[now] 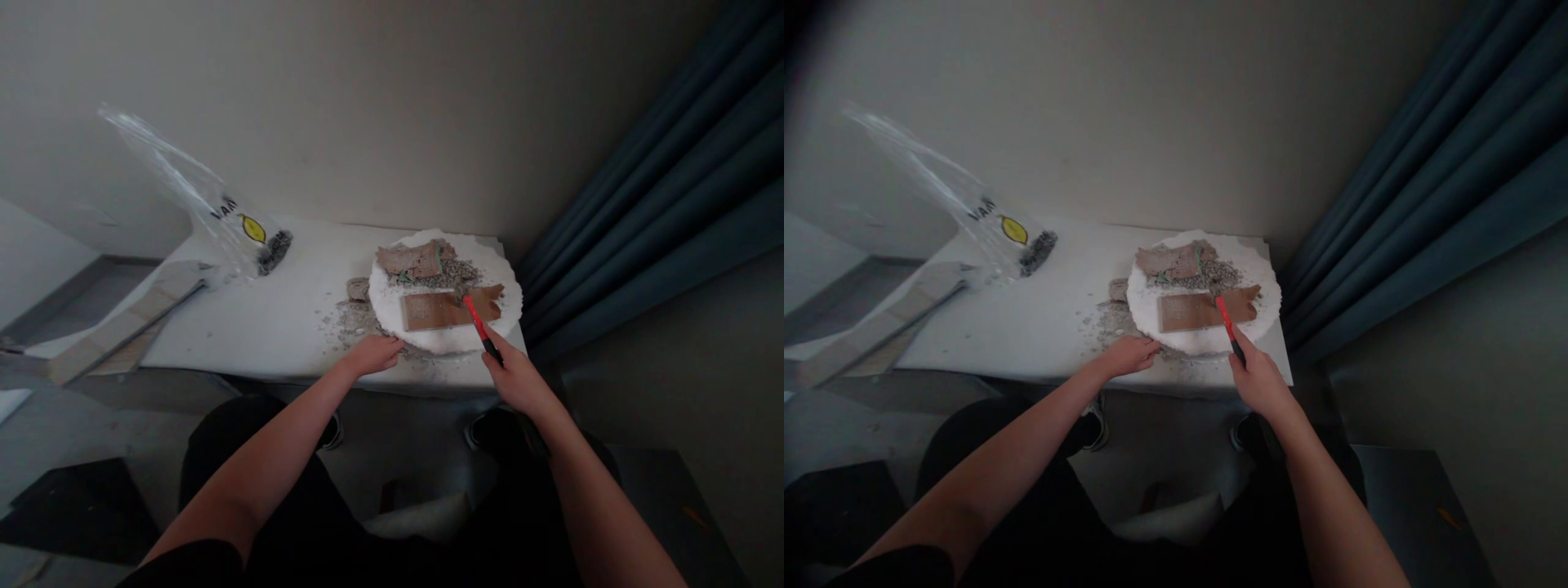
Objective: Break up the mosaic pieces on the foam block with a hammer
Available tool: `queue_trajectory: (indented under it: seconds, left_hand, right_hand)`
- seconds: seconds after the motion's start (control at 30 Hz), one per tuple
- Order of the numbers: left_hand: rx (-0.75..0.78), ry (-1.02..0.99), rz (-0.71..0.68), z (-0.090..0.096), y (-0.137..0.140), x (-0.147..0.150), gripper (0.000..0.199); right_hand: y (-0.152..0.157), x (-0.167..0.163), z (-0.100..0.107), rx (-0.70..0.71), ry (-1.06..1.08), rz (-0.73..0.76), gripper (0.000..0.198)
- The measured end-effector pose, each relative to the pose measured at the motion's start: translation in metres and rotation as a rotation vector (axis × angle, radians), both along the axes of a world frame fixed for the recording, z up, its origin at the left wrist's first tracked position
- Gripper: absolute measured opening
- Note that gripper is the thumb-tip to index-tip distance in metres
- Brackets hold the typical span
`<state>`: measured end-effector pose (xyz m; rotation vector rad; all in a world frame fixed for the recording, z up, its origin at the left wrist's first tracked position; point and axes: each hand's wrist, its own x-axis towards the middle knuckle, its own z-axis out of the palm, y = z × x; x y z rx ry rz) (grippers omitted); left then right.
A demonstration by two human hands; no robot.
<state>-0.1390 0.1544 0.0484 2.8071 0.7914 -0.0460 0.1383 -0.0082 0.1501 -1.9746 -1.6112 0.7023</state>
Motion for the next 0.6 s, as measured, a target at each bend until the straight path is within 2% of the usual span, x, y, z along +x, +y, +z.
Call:
queue_trajectory:
  seconds: [0.07, 0.27, 0.37, 0.43, 0.5, 0.6]
  left_hand:
    - [-0.144, -0.064, 0.041, 0.009, -0.005, -0.002, 0.028]
    - [-0.793, -0.323, 0.026, 0.04, -0.023, 0.003, 0.019]
    - [-0.952, -0.531, 0.074, 0.05, -0.021, 0.018, 0.037]
    - [-0.966, -0.638, 0.107, 0.054, -0.014, 0.031, 0.048]
    - [-0.897, -0.729, 0.178, 0.055, -0.005, 0.045, 0.042]
    - [-0.632, -0.845, 0.319, 0.052, 0.009, 0.064, 0.031]
  right_hand:
    - [0.0, 0.0, 0.0, 0.01, -0.008, 0.007, 0.064]
    - [0.0, -0.002, 0.002, 0.022, -0.025, 0.019, 0.064]
    - [0.0, -0.002, 0.003, 0.013, -0.026, 0.022, 0.064]
    - [-0.001, -0.003, 0.004, 0.004, -0.026, 0.02, 0.065]
    - [-0.001, -0.003, 0.005, 0.0, -0.022, 0.014, 0.065]
    - [-0.002, -0.003, 0.004, 0.004, -0.014, 0.012, 0.064]
